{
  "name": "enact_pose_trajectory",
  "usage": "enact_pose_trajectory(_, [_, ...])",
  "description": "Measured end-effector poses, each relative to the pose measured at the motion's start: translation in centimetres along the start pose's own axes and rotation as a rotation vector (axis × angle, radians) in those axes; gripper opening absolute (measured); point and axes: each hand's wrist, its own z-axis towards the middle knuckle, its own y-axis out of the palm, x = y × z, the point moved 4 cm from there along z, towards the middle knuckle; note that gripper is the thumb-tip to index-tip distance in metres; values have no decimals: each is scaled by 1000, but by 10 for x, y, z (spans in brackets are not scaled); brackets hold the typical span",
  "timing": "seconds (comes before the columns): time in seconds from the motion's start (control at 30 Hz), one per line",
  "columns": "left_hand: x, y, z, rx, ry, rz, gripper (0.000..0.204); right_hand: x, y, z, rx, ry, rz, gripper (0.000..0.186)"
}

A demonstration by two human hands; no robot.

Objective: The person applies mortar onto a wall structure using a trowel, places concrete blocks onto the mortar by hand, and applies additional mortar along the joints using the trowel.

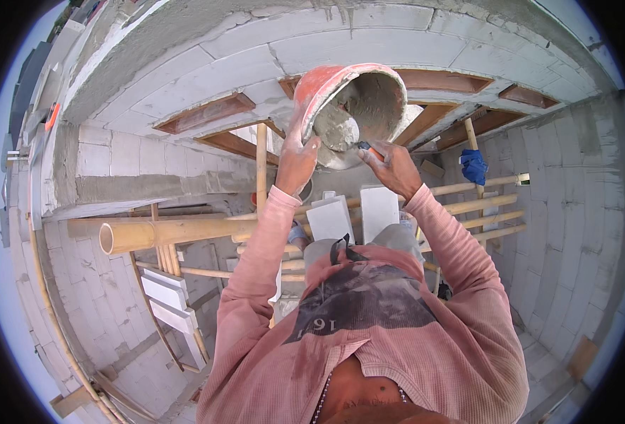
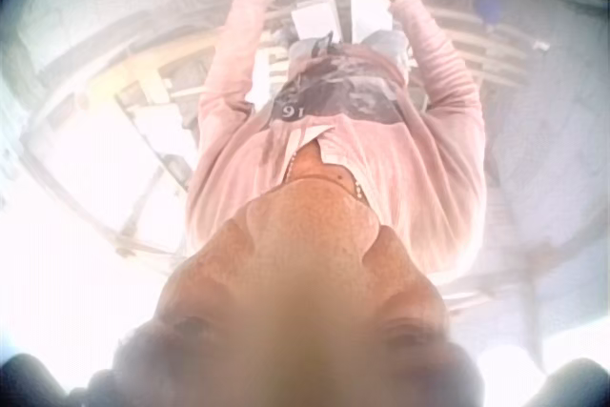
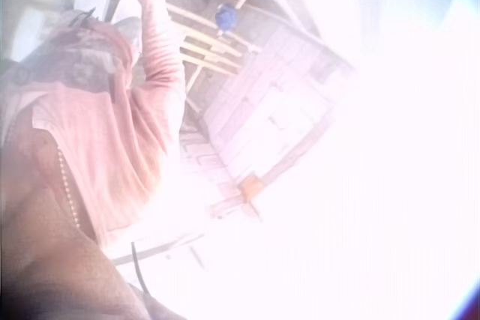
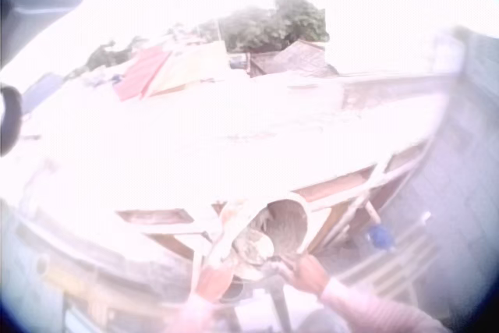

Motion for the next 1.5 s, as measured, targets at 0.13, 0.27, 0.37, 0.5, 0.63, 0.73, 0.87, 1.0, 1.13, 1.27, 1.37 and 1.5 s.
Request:
enact_pose_trajectory(0.13, [-3, 1, 5, 98, -272, -212, 61, 4, -25, 5, -149, 117, 103, 41])
enact_pose_trajectory(0.27, [3, 5, 25, 158, -439, -622, 46, -1, -77, 8, -47, -21, 104, 48])
enact_pose_trajectory(0.37, [16, 16, 45, 107, -436, -823, 39, -24, -129, 14, 93, -70, -37, 44])
enact_pose_trajectory(0.5, [44, 42, 80, 71, -596, -1097, 32, -38, -201, 36, 253, -190, -137, 42])
enact_pose_trajectory(0.63, [80, 72, 103, 139, -732, -1270, 26, -55, -286, 66, 376, -57, -38, 35])
enact_pose_trajectory(0.73, [88, 85, 118, 105, -701, -1293, 26, -39, -347, 95, 455, -144, -95, 35])
enact_pose_trajectory(0.87, [93, 96, 127, 74, -674, -1277, 26, 11, -395, 125, 508, 49, -157, 35])
enact_pose_trajectory(1.0, [80, 91, 133, 68, -643, -1216, 30, 12, -421, 156, 414, 94, -56, 37])
enact_pose_trajectory(1.13, [71, 75, 131, 137, -620, -1159, 30, -16, -434, 170, 397, 80, -83, 38])
enact_pose_trajectory(1.27, [76, 91, 142, 57, -604, -1163, 36, 36, -514, 183, 320, 287, 2, 26])
enact_pose_trajectory(1.37, [68, 81, 141, 105, -624, -1188, 31, 13, -506, 191, 377, 113, 248, 30])
enact_pose_trajectory(1.5, [67, 75, 138, 155, -645, -1114, 23, -14, -515, 193, 334, 98, 240, 31])
